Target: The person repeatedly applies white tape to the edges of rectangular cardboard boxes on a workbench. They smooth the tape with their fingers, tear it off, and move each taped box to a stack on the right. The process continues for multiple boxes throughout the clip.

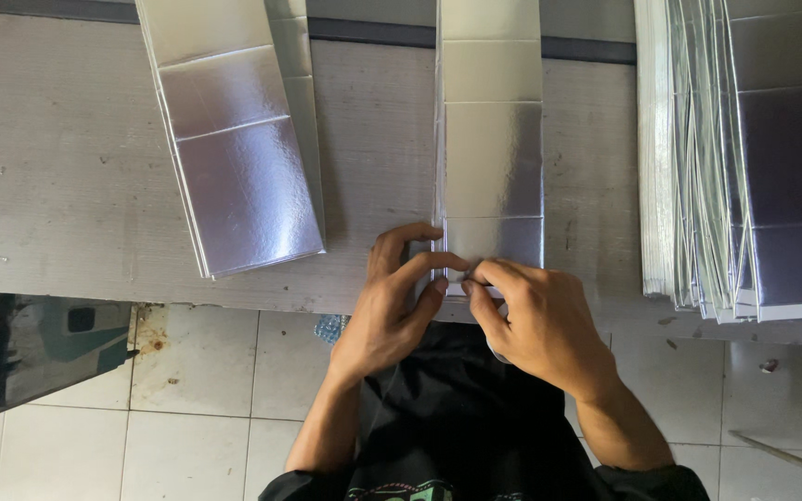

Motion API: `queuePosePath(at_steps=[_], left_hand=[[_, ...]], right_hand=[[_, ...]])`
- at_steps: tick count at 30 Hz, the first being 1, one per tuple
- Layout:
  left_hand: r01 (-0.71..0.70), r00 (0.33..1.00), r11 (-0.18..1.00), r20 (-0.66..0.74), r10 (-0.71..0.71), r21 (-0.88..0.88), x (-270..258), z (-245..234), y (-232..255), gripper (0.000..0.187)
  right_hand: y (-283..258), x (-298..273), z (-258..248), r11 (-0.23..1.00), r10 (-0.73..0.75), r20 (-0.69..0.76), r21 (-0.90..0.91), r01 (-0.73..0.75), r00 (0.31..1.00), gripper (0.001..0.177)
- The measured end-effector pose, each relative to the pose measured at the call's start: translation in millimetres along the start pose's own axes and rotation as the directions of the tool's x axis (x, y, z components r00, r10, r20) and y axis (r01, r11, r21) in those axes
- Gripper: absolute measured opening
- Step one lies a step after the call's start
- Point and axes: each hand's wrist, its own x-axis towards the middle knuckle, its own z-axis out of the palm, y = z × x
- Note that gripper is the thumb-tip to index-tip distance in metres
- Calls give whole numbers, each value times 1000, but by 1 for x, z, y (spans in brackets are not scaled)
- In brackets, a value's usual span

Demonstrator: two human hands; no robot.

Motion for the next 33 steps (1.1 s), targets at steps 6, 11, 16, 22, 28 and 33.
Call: queuePosePath(at_steps=[6, 11, 16, 22, 28, 33], left_hand=[[-35, 999, 990, 21, 32, 138, -1, 3, 1, 27], [-17, 1000, 983, 17, 14, 184, 2, 7, 2, 31], [-4, 999, 976, 41, -5, 216, 3, 5, 7, 34], [58, 996, 987, 59, -67, 151, 4, 4, 9, 33], [49, 996, 985, 64, -61, 168, 1, 6, 7, 32], [68, 994, 984, 73, -81, 165, 3, 5, 10, 30]], right_hand=[[1, 0, 3, 999, -13, -13, -41, 12, 1000, 25], [-5, -2, 8, 970, -13, -19, -244, 8, 1000, 28], [-18, -3, -9, 895, 2, 48, -445, 19, 999, 23], [9, -12, -35, 945, 69, 22, -321, -59, 997, 37], [49, -32, -37, 989, 102, -36, -107, -105, 994, 25], [60, -31, -30, 989, 83, -97, 133, -70, 992, 15]])
